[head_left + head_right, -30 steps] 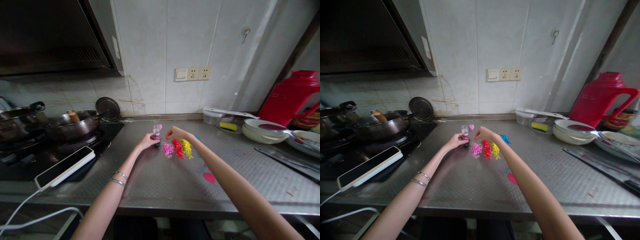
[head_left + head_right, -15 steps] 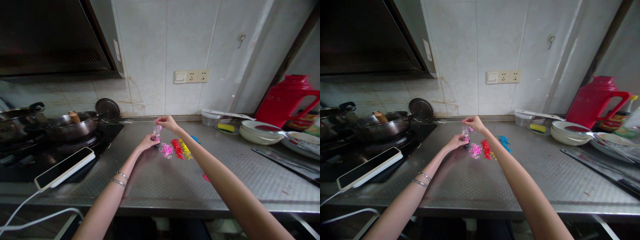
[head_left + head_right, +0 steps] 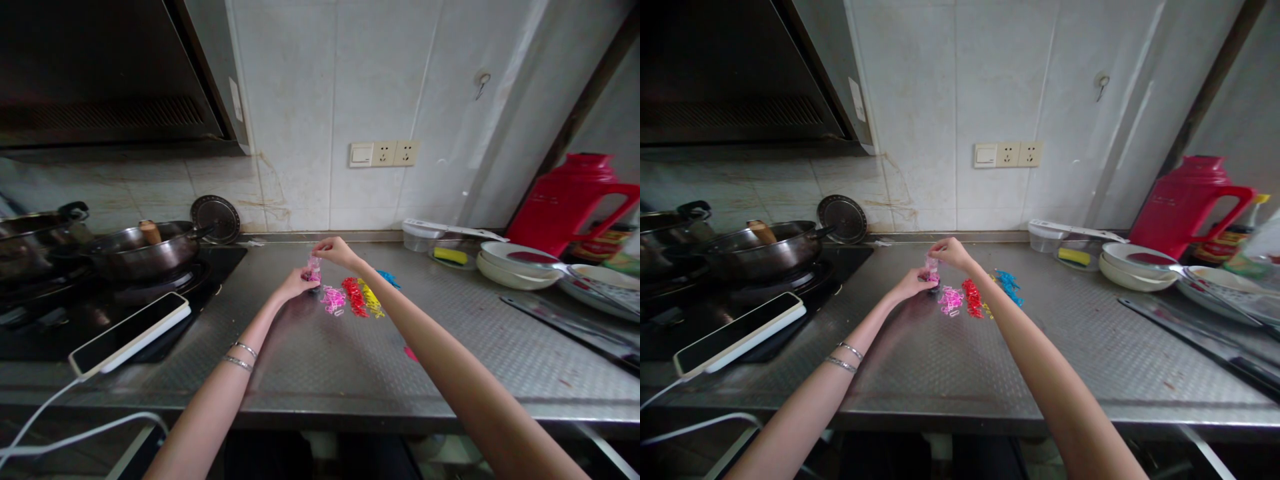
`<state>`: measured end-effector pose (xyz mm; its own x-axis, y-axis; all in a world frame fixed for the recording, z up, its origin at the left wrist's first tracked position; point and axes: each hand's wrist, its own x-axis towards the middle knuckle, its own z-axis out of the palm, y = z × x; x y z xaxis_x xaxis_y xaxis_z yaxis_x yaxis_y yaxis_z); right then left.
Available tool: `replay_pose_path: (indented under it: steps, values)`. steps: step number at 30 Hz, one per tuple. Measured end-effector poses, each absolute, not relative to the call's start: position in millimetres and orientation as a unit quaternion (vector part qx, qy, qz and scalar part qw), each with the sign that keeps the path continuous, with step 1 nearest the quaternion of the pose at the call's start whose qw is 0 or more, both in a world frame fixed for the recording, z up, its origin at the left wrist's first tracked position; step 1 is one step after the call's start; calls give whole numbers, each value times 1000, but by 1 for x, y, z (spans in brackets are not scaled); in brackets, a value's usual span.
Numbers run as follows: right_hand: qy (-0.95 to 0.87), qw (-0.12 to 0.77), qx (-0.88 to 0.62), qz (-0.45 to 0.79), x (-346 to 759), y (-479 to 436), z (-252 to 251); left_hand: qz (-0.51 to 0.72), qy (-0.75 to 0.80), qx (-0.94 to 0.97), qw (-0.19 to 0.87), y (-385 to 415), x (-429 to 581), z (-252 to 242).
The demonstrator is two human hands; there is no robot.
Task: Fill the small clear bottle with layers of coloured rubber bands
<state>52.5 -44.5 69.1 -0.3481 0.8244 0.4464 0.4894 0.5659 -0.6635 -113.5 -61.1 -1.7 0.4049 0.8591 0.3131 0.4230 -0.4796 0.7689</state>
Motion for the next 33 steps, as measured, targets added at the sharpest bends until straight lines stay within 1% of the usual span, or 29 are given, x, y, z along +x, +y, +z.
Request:
replay_pose_path:
  steps: [4, 7, 10, 13, 16, 18, 22, 33]
  values:
    - [-780, 419, -406, 228, 66, -47, 67, 365, 408, 781, 301, -61, -114, -3]
    - [-787, 395, -414, 231, 81, -52, 58, 369, 404, 778, 310, -60, -114, -4]
    - [-823, 292, -432, 226, 97, -62, 42, 371, 409, 771, 317, -60, -113, -4]
    - [-858, 181, -448, 175, 105, -77, 26, 369, 414, 769, 319, -59, -113, -5]
    - [-876, 110, -451, 129, 108, -89, 16, 366, 417, 767, 321, -60, -114, -5]
    - [-875, 83, -460, 126, 107, -94, 14, 367, 423, 764, 321, -60, -114, -5]
    - [-866, 75, -478, 126, 105, -96, 14, 368, 429, 760, 320, -61, -114, -5]
    - [-871, 119, -469, 88, 98, -94, 7, 368, 422, 763, 323, -61, -113, -5]
